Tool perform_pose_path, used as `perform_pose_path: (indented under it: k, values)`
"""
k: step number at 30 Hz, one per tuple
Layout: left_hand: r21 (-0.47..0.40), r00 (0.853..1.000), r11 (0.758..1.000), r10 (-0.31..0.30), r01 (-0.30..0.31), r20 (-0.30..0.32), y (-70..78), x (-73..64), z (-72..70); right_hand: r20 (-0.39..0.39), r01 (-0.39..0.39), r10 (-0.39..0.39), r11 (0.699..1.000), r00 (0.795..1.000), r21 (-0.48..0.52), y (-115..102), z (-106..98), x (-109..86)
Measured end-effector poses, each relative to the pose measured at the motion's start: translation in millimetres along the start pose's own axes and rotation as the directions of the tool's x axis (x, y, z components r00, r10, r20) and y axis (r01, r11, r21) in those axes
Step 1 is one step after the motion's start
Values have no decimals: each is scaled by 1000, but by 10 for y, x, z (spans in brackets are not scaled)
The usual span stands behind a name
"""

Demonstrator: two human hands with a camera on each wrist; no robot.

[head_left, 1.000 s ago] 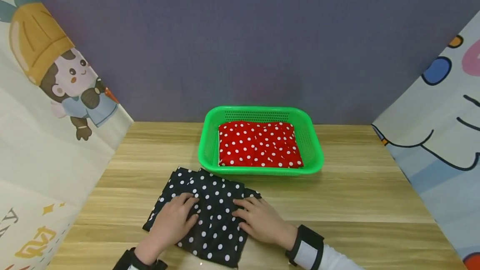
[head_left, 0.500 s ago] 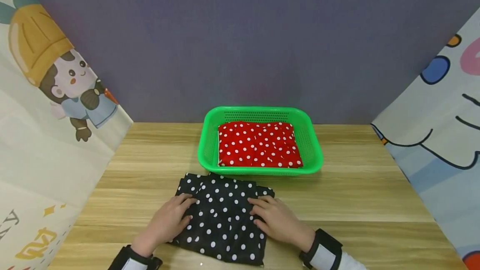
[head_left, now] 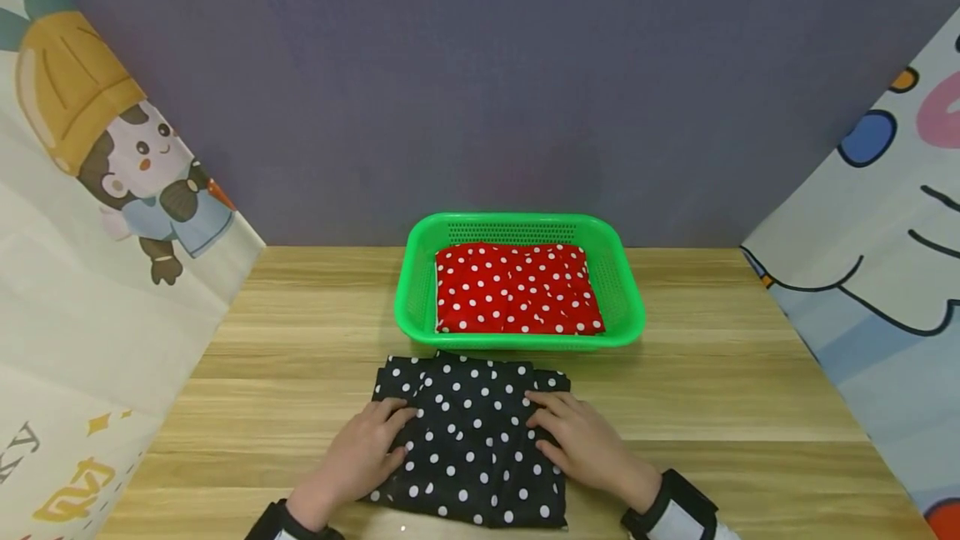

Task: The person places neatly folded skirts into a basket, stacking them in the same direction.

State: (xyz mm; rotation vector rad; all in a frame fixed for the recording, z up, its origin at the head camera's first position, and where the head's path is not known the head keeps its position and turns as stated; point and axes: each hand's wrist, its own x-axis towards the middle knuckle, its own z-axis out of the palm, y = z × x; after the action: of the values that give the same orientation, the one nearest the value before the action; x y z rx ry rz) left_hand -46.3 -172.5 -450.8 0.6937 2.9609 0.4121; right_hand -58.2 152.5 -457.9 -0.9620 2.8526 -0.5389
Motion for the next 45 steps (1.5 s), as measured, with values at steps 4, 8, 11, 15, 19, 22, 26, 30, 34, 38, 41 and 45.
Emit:
perform_pose_path:
  k: [4, 8, 11, 15, 19, 22, 26, 30, 34, 38, 41, 45]
  values:
    - [-1, 1000, 1000, 6, -6, 15, 80, 27, 34, -11, -27, 27, 1000, 1000, 2, 56, -7, -62]
    - [4, 1000, 1000, 27, -27, 5, 165, 49, 69, -25, -51, 51, 999, 998, 1, 103, -24, -119]
    - [26, 999, 999, 41, -41, -3, 223, 64, 101, -41, -68, 68, 998, 997, 4, 129, -45, -156]
    - [57, 999, 997, 46, -46, 1, 294, 92, 132, -64, -93, 94, 996, 994, 14, 157, -67, -206]
    - [74, 999, 996, 54, -53, -3, 371, 118, 154, -86, -122, 124, 992, 989, 26, 194, -87, -255]
    - [89, 998, 994, 59, -58, -9, 425, 137, 184, -92, -141, 143, 990, 985, 31, 227, -99, -285]
    - [94, 997, 993, 67, -65, -23, 483, 162, 228, -102, -154, 155, 988, 983, 23, 269, -103, -319]
    - [94, 997, 993, 67, -64, -28, 539, 187, 240, -122, -170, 171, 985, 978, 19, 305, -103, -353]
    - [95, 998, 994, 58, -56, -20, 587, 205, 253, -141, -197, 199, 980, 970, 34, 330, -104, -385]
    - [109, 999, 993, 51, -49, -19, 610, 214, 271, -151, -209, 213, 977, 965, 41, 341, -106, -398]
    - [106, 999, 994, 38, -37, -13, 616, 221, 262, -145, -210, 214, 977, 966, 40, 336, -114, -392]
    - [75, 1000, 997, 21, -20, -18, 616, 249, 222, -132, -235, 240, 971, 962, 52, 325, -138, -370]
